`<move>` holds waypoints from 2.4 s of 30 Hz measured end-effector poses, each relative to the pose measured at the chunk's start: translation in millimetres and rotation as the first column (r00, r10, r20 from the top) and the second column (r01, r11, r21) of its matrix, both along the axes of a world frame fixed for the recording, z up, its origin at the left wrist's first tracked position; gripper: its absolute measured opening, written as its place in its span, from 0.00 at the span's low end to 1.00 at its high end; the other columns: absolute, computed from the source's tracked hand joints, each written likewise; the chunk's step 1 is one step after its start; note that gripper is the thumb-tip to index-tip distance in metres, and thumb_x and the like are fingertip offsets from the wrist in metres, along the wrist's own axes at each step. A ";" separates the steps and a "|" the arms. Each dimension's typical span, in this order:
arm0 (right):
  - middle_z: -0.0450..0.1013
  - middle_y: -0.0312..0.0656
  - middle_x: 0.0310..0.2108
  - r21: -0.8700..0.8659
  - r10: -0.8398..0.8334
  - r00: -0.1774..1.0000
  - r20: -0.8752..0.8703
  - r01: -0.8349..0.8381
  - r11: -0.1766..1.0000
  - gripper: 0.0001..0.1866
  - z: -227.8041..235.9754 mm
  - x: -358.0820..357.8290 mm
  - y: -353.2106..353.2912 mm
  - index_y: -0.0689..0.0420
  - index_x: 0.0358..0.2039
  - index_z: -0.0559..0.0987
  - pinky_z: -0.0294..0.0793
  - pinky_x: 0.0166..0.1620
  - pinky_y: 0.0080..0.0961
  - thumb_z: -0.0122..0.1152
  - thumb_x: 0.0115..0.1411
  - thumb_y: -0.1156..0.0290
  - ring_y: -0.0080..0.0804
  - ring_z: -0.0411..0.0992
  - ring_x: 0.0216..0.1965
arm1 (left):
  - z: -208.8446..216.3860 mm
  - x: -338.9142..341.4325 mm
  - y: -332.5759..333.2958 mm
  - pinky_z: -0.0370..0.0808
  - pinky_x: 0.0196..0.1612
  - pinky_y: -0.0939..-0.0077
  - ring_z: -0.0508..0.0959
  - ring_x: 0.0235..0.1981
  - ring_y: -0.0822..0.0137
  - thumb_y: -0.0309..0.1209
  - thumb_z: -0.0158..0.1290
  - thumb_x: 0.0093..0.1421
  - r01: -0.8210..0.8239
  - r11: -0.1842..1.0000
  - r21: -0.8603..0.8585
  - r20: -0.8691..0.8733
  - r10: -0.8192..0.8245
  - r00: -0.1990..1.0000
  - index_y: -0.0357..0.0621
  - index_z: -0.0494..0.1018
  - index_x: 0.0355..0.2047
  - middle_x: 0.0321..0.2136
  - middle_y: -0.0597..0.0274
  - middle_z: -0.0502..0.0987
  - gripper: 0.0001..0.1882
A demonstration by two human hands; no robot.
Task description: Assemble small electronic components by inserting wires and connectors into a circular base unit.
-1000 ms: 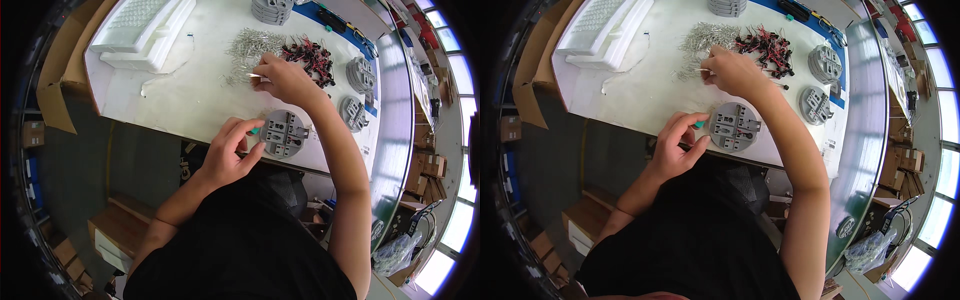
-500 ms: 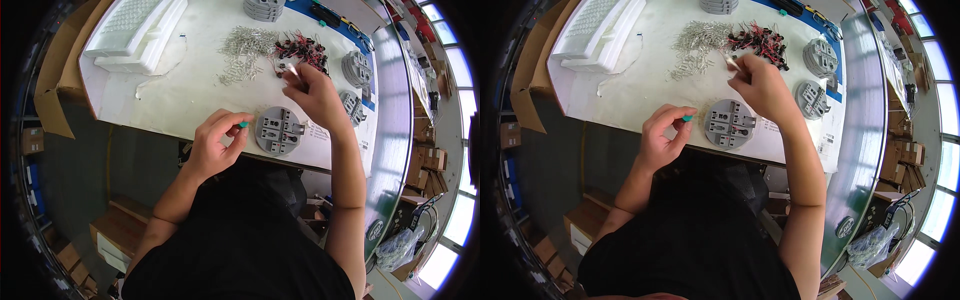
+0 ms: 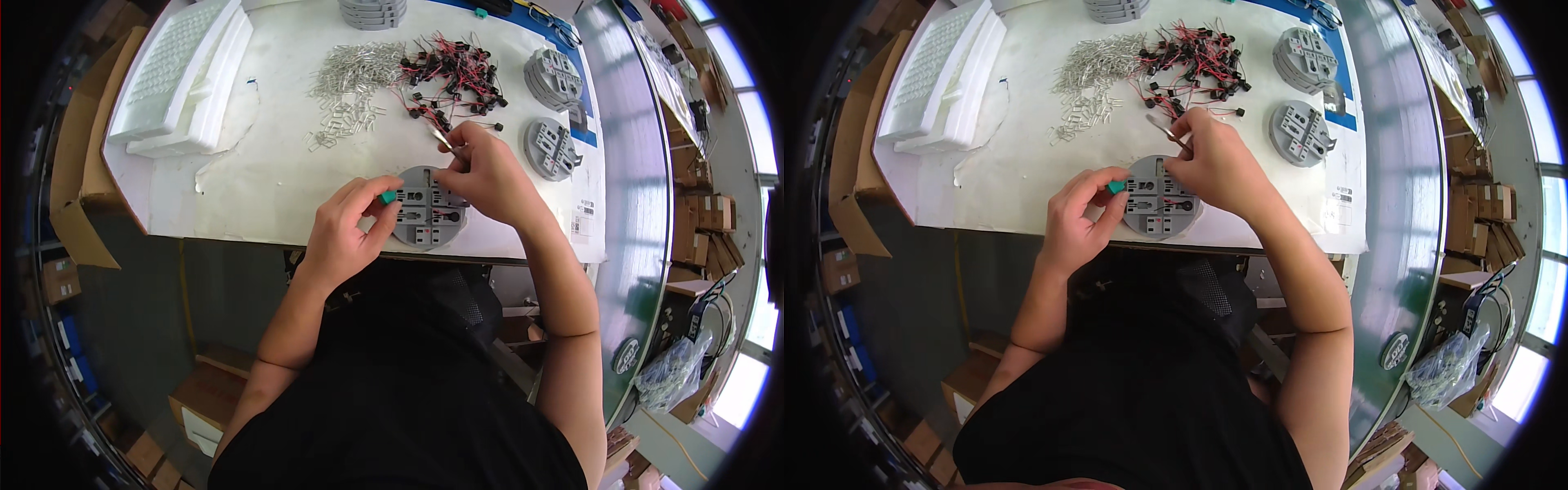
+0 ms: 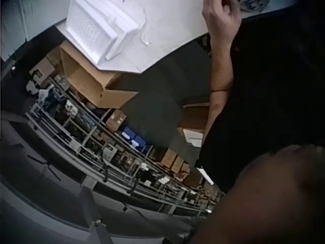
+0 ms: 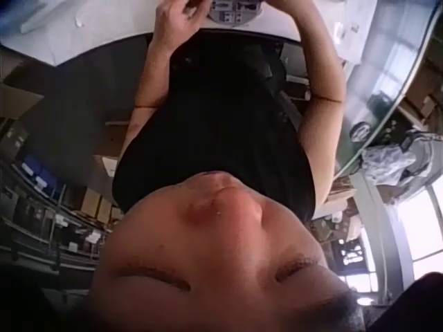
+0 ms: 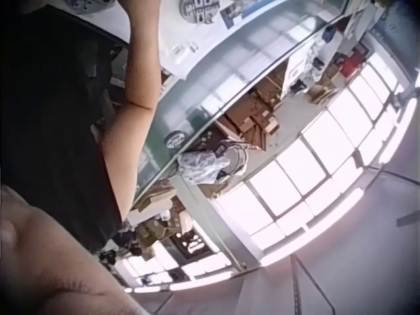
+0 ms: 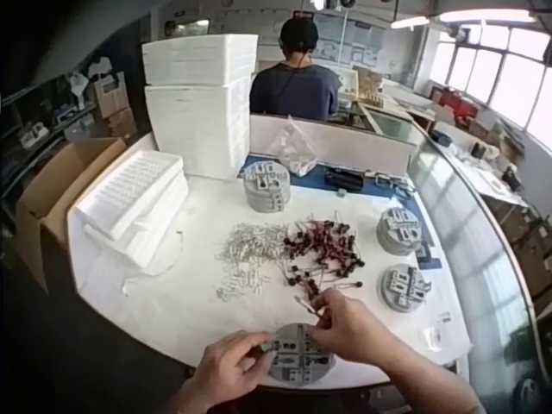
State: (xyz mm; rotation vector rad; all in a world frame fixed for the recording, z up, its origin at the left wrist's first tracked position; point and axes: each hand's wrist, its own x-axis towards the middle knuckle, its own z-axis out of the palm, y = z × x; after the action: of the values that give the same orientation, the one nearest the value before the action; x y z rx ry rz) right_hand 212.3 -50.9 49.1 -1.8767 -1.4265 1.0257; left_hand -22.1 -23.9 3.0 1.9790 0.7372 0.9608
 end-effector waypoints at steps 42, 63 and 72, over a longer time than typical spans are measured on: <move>0.81 0.52 0.26 -0.089 0.156 0.987 0.040 -0.152 0.984 0.16 -9.2 8.9 5.2 0.65 0.29 0.84 0.79 0.37 0.38 0.71 0.55 0.62 0.48 0.81 0.30 | -9.2 35.8 17.1 0.75 0.30 0.76 0.76 0.27 0.70 0.19 0.64 0.62 -0.078 0.996 0.042 -0.092 0.081 0.992 0.40 0.81 0.53 0.29 0.61 0.76 0.18; 0.75 0.37 0.21 -0.002 0.153 0.986 0.072 -0.153 0.988 0.14 -10.1 1.9 -3.6 0.66 0.27 0.80 0.72 0.29 0.28 0.71 0.60 0.67 0.24 0.72 0.24 | -14.2 39.2 17.1 0.78 0.37 0.63 0.80 0.34 0.55 0.18 0.64 0.60 -0.091 0.963 0.252 -0.023 0.100 0.995 0.37 0.80 0.52 0.34 0.53 0.80 0.19; 0.74 0.30 0.24 -0.111 -0.125 0.943 -0.309 0.095 0.989 0.14 2.6 19.7 -19.6 0.63 0.36 0.84 0.62 0.23 0.17 0.64 0.70 0.63 0.13 0.65 0.21 | 0.0 26.7 19.8 0.79 0.38 0.65 0.79 0.33 0.55 0.21 0.65 0.60 0.000 1.000 0.020 -0.026 0.001 1.000 0.38 0.80 0.52 0.33 0.53 0.80 0.18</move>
State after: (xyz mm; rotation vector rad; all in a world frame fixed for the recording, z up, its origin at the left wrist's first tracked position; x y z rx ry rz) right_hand 232.0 -70.5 51.6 -1.7396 -1.0928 1.2898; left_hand 4.6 -4.2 3.0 2.0118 0.7452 0.9483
